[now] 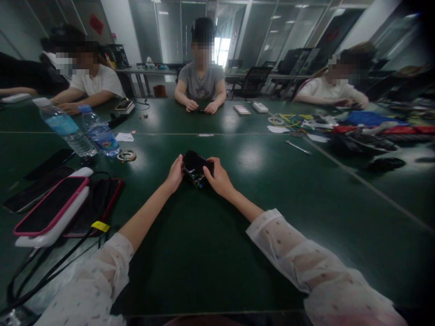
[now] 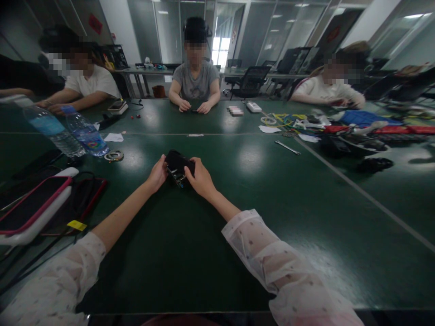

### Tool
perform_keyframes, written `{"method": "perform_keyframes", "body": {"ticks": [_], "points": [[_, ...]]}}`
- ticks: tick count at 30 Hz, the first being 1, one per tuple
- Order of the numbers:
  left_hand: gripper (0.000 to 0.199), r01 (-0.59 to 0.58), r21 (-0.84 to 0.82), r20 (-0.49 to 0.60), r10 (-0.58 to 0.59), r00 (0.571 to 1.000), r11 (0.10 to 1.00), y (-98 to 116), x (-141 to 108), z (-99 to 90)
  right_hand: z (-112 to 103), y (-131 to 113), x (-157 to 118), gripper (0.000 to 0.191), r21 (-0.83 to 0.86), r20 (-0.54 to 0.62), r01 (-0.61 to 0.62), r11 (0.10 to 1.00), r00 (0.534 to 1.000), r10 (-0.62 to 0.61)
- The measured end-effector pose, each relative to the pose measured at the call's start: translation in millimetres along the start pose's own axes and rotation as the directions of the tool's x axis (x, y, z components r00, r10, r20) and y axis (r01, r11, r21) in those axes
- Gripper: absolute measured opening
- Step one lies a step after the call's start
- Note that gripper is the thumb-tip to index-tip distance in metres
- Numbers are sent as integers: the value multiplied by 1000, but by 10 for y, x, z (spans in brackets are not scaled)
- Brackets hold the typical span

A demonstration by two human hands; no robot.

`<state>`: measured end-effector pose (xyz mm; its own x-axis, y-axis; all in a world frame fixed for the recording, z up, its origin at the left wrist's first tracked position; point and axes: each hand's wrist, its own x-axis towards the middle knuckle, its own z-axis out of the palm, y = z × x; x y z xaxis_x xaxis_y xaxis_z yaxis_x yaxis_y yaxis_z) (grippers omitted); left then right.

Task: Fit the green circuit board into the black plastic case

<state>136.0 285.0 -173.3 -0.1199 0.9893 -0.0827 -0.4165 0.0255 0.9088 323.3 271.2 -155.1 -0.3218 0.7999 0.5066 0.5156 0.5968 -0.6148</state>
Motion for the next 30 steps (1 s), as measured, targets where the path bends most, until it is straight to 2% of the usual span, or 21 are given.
{"method": "perform_keyframes", "body": {"ticks": [30], "points": [[36,-13,3,13,13,1000,1000,1,-7,-6,-11,-32,1,37,3,23,-34,999,999,34]]}}
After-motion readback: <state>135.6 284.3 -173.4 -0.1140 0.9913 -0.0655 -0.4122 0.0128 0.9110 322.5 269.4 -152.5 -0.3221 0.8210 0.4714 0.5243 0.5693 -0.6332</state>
